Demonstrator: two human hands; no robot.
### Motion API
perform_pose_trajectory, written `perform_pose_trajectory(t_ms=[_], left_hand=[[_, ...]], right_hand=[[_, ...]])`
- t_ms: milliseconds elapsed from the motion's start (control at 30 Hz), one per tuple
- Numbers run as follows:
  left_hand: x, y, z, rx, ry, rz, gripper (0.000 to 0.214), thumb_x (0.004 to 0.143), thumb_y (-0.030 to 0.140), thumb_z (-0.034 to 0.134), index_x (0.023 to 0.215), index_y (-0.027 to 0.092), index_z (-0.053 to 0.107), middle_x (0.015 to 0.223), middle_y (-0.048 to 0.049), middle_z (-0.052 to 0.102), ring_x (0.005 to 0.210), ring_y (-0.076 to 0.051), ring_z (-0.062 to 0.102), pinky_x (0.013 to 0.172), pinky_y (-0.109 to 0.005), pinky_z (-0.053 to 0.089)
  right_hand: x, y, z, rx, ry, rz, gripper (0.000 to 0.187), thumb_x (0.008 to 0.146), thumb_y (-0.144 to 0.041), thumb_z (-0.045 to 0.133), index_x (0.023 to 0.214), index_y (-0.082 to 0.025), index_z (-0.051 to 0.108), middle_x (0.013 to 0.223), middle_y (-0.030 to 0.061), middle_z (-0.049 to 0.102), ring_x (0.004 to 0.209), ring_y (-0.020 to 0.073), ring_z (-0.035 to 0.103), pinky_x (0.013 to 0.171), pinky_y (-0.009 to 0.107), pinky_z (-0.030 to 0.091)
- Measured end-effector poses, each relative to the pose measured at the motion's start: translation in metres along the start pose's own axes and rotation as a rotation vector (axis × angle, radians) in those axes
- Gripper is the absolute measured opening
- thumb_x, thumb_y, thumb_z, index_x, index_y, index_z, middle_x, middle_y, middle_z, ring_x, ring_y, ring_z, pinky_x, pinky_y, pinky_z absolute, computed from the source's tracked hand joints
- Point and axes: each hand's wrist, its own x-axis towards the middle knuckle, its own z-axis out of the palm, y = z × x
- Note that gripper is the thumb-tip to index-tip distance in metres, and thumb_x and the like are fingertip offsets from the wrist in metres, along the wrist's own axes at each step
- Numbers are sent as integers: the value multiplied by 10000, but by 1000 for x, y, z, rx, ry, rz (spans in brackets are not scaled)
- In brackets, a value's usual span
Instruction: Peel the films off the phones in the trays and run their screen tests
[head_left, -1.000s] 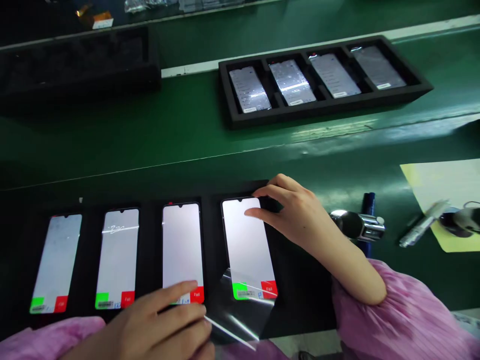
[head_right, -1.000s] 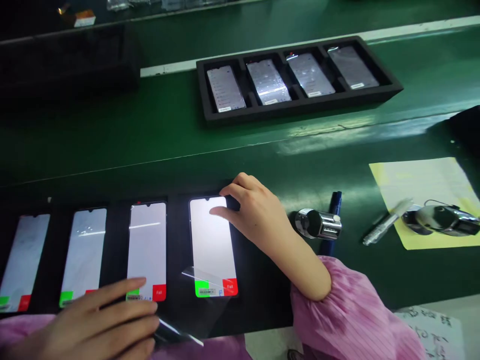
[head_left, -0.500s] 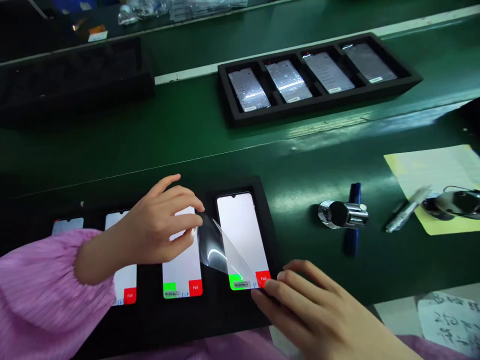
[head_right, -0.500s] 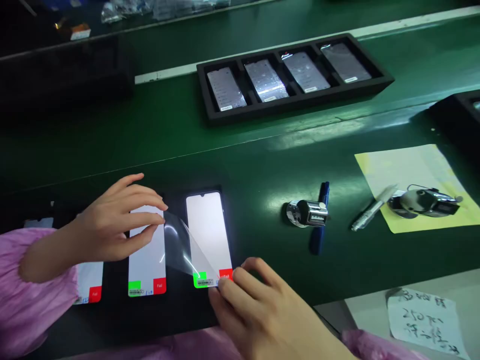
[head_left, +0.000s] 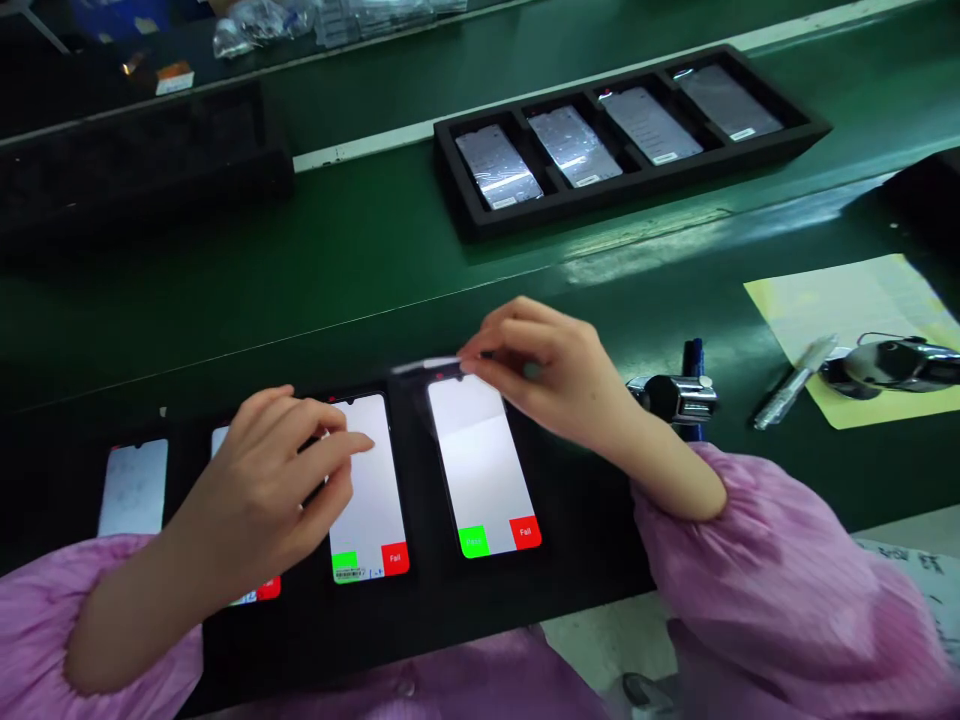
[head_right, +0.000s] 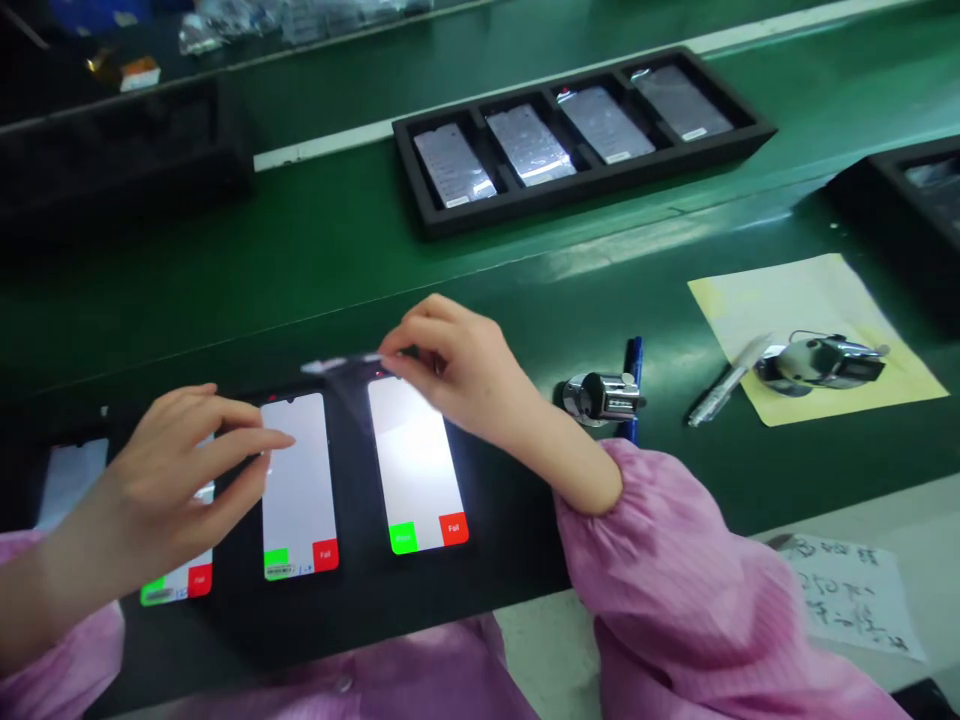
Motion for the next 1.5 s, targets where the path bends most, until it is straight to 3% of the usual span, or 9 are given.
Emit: perform_pose_trajectory(t_ms=[100,200,400,567,767,967,1133,1267,1500], left_hand=[[5,12,4,-22,-26,41,258,952,30,539,1117,204,636,953,-21,619,837,-188,597,889,-439,465],[0,6,6,3,-52,15,254,962,49,523,1132,198,638,935,-20,631,798,-182,584,838,-423,437],[-19,-20,-1,487,-206,-205,237,1023,246,504,1097,178,719,1006,-89,667,814,-268,577,720,-424,396],[-13,-23,2,406,-331,-349,344,1067,350,474,1195,184,747,1130,-116,658,937,-309,606,800,-481,507],[-14,-33,10,336,-257,-336,441,1085,472,445,1105,155,750,1110,-98,617,1113,-358,607,975,-654,502],[-20,-46,19,266,-168,-231,436,1059,468,480,1127,153,773,1133,-151,634,991,-354,591,856,-565,487],[-19,-52,17,258,-135,-215,377,1047,445,525,1100,187,794,1122,-138,631,975,-313,567,911,-560,469],[-17,-51,19,223,-156,-249,305,1032,410,571,1093,210,793,1151,-131,638,1011,-300,567,951,-580,475],[-9,-45,25,88,79,-168,150,989,215,635,896,217,753,1021,-59,735,963,-265,668,996,-557,473]], right_hand=[[8,8,-1,102,107,139,52,941,-236,724,909,-196,727,913,2,652,601,84,552,571,258,486],[4,10,-1,248,130,211,72,958,-249,703,921,-197,672,973,-5,677,537,60,544,515,257,454],[-4,11,1,332,133,253,96,978,-271,716,950,-220,640,939,-15,684,539,87,609,487,253,497],[-7,11,0,271,135,251,112,987,-312,741,961,-236,664,915,-14,681,541,87,604,488,264,499],[-9,7,-2,225,91,229,165,996,-366,745,968,-226,663,968,-3,712,568,66,609,507,243,496],[-12,5,1,235,124,180,100,981,-270,739,946,-225,657,939,-15,712,524,74,588,459,255,482],[-16,2,2,255,136,170,73,969,-216,719,942,-213,651,972,-14,698,518,61,565,469,265,448],[-19,0,2,296,131,204,68,990,-246,689,967,-214,633,868,-23,647,522,68,541,476,270,412],[-20,0,3,320,105,277,97,997,-289,684,1004,-212,625,726,-46,588,526,98,565,494,272,428]])
